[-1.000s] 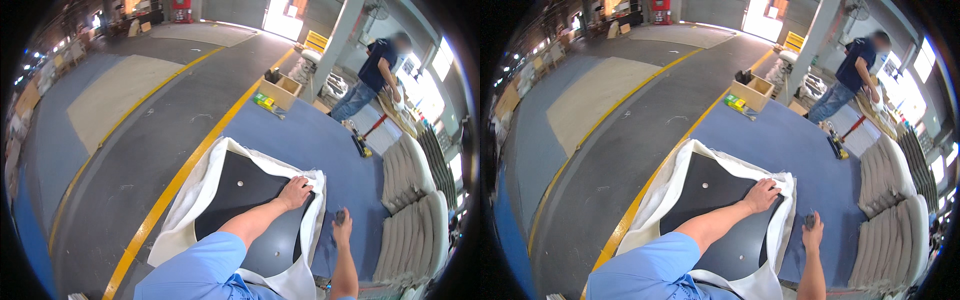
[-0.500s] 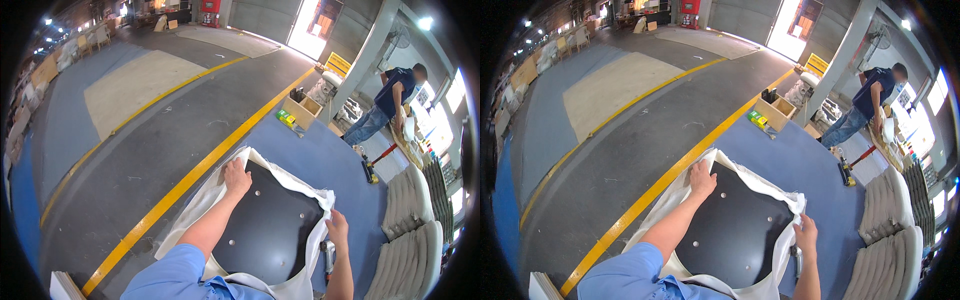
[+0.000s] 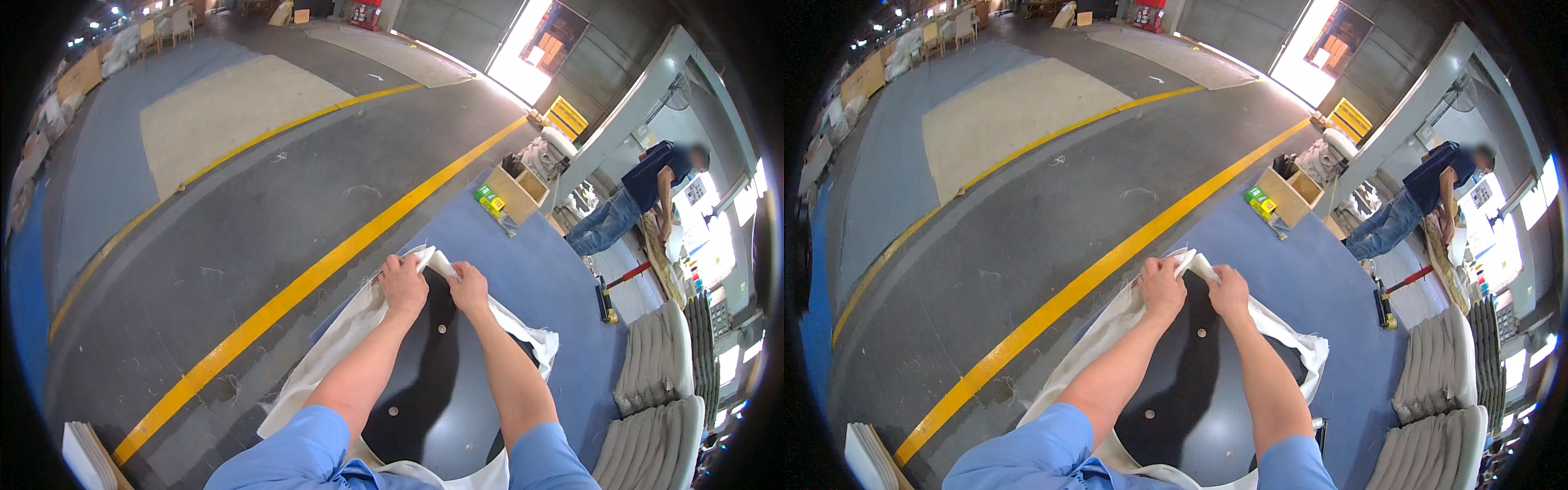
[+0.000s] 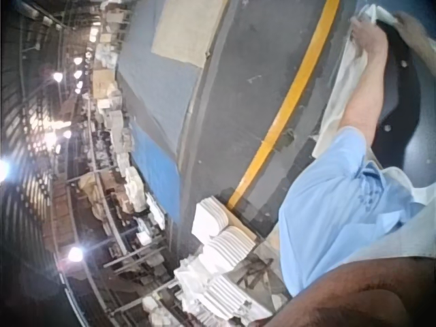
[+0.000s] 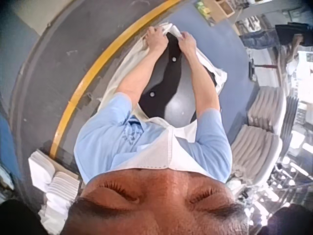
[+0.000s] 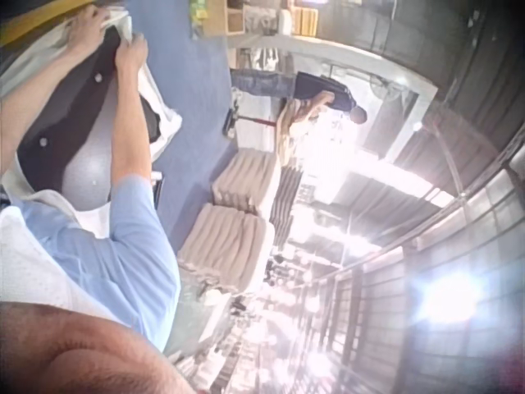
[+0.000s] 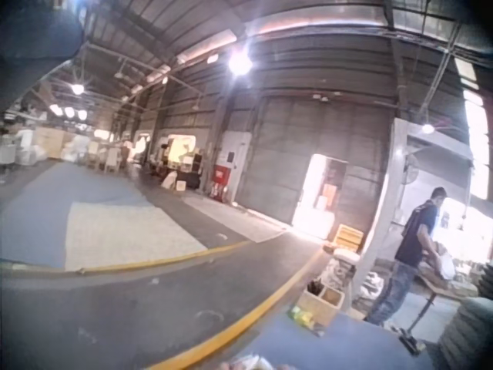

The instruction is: The person assembles a cushion by placing white fabric over a black cushion base, smoothing it, and securing the edges with a staple gun. The person repeatedly folds and staples the fabric around the cushion base, then flips and adjusts the cushion to ensure the fabric is taut and properly attached.

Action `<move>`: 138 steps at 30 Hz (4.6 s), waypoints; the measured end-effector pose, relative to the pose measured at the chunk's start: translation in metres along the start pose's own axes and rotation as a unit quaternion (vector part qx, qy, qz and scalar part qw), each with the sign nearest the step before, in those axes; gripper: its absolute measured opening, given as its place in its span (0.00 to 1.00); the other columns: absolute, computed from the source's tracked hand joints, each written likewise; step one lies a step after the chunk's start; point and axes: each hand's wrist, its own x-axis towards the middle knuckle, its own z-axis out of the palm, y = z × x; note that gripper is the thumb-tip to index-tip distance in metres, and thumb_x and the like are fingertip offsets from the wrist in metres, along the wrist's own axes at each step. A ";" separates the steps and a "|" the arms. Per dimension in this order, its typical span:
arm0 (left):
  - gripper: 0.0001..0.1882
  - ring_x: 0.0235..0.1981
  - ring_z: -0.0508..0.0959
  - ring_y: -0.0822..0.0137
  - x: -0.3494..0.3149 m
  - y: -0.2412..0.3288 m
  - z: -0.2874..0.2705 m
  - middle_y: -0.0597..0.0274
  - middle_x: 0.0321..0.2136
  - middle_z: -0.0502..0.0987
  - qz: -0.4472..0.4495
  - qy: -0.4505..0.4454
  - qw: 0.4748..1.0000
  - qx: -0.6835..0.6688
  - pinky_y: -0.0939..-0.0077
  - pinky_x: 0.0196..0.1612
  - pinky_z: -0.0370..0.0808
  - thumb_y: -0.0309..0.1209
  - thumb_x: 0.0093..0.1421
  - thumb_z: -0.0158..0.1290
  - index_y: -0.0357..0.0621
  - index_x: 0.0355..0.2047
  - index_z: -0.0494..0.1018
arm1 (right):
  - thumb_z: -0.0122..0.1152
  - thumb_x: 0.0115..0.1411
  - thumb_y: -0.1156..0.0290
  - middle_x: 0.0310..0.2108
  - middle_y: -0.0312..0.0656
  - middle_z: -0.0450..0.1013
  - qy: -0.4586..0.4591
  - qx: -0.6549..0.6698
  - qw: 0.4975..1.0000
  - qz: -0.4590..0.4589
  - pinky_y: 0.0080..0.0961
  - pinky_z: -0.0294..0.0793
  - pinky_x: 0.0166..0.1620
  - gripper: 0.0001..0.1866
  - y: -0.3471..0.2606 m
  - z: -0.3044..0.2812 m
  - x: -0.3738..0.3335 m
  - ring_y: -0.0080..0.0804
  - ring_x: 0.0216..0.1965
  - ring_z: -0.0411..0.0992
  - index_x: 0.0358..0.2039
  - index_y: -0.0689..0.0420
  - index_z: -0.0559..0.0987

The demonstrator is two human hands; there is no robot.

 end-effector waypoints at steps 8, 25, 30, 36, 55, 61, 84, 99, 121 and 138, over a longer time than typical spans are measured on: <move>0.12 0.54 0.74 0.51 0.017 -0.010 0.010 0.55 0.47 0.74 -0.047 -0.025 0.999 -0.002 0.49 0.56 0.69 0.39 0.65 0.62 0.51 0.47 0.83 | 0.66 0.64 0.65 0.42 0.52 0.83 0.031 0.011 0.999 -0.024 0.44 0.78 0.53 0.14 -0.013 0.038 0.026 0.52 0.47 0.81 0.47 0.57 0.86; 0.09 0.44 0.75 0.52 0.009 -0.018 0.011 0.58 0.39 0.75 0.082 0.135 0.985 -0.074 0.53 0.49 0.70 0.29 0.58 0.66 0.51 0.40 0.87 | 0.66 0.63 0.74 0.46 0.41 0.84 0.045 0.154 0.982 -0.095 0.41 0.76 0.53 0.09 -0.003 0.049 -0.005 0.47 0.47 0.78 0.44 0.55 0.86; 0.08 0.45 0.76 0.55 0.003 -0.010 0.015 0.67 0.40 0.79 0.185 0.116 0.975 -0.045 0.54 0.51 0.69 0.28 0.57 0.64 0.54 0.38 0.86 | 0.63 0.64 0.70 0.57 0.37 0.80 0.028 0.068 0.986 -0.150 0.55 0.65 0.67 0.14 0.003 0.046 -0.024 0.46 0.63 0.72 0.51 0.49 0.85; 0.06 0.46 0.76 0.58 0.002 -0.006 0.017 0.71 0.36 0.84 0.293 0.043 0.955 0.023 0.56 0.53 0.69 0.34 0.58 0.59 0.54 0.35 0.85 | 0.60 0.68 0.66 0.73 0.44 0.66 -0.034 -0.073 0.990 -0.117 0.58 0.51 0.77 0.28 -0.012 0.028 -0.069 0.47 0.77 0.56 0.68 0.55 0.72; 0.26 0.61 0.73 0.47 -0.026 0.000 -0.018 0.58 0.66 0.74 0.322 -0.154 0.905 0.230 0.47 0.67 0.68 0.42 0.71 0.55 0.40 0.62 0.75 | 0.77 0.49 0.76 0.38 0.51 0.73 0.126 -0.135 0.924 0.335 0.50 0.73 0.50 0.19 0.209 -0.123 -0.429 0.58 0.43 0.73 0.35 0.57 0.73; 0.31 0.73 0.61 0.46 -0.042 0.006 -0.023 0.65 0.73 0.64 0.248 -0.182 0.928 0.211 0.42 0.76 0.57 0.48 0.74 0.49 0.46 0.71 0.67 | 0.69 0.48 0.80 0.35 0.53 0.77 0.103 -0.047 0.931 0.346 0.50 0.74 0.46 0.20 0.211 -0.141 -0.410 0.62 0.40 0.76 0.40 0.57 0.69; 0.22 0.64 0.69 0.48 -0.039 -0.011 -0.018 0.57 0.58 0.73 0.256 -0.102 0.956 0.103 0.43 0.69 0.63 0.41 0.69 0.56 0.44 0.58 0.77 | 0.76 0.60 0.68 0.25 0.36 0.76 -0.234 0.212 0.943 0.107 0.29 0.69 0.22 0.20 -0.035 -0.103 -0.012 0.24 0.19 0.70 0.48 0.63 0.79; 0.19 0.66 0.69 0.47 -0.038 -0.014 -0.014 0.56 0.59 0.73 0.253 -0.104 0.958 0.083 0.45 0.69 0.65 0.37 0.69 0.57 0.46 0.56 0.79 | 0.77 0.59 0.66 0.39 0.42 0.81 -0.171 0.164 0.963 0.127 0.33 0.76 0.40 0.29 -0.032 -0.105 -0.044 0.34 0.36 0.77 0.59 0.56 0.77; 0.13 0.54 0.76 0.51 0.030 0.075 0.010 0.57 0.46 0.81 0.384 -0.128 0.884 0.236 0.46 0.59 0.68 0.33 0.65 0.58 0.52 0.49 0.84 | 0.71 0.51 0.82 0.72 0.62 0.52 0.071 -0.056 0.903 0.420 0.47 0.65 0.72 0.49 0.206 -0.152 -0.488 0.67 0.70 0.60 0.75 0.53 0.63; 0.18 0.52 0.83 0.47 0.097 0.082 0.082 0.53 0.50 0.85 0.209 -0.328 0.885 0.255 0.53 0.57 0.78 0.40 0.63 0.60 0.57 0.52 0.84 | 0.68 0.58 0.78 0.61 0.51 0.73 0.182 0.072 0.966 0.172 0.47 0.71 0.64 0.22 0.216 -0.165 -0.310 0.57 0.62 0.72 0.54 0.57 0.82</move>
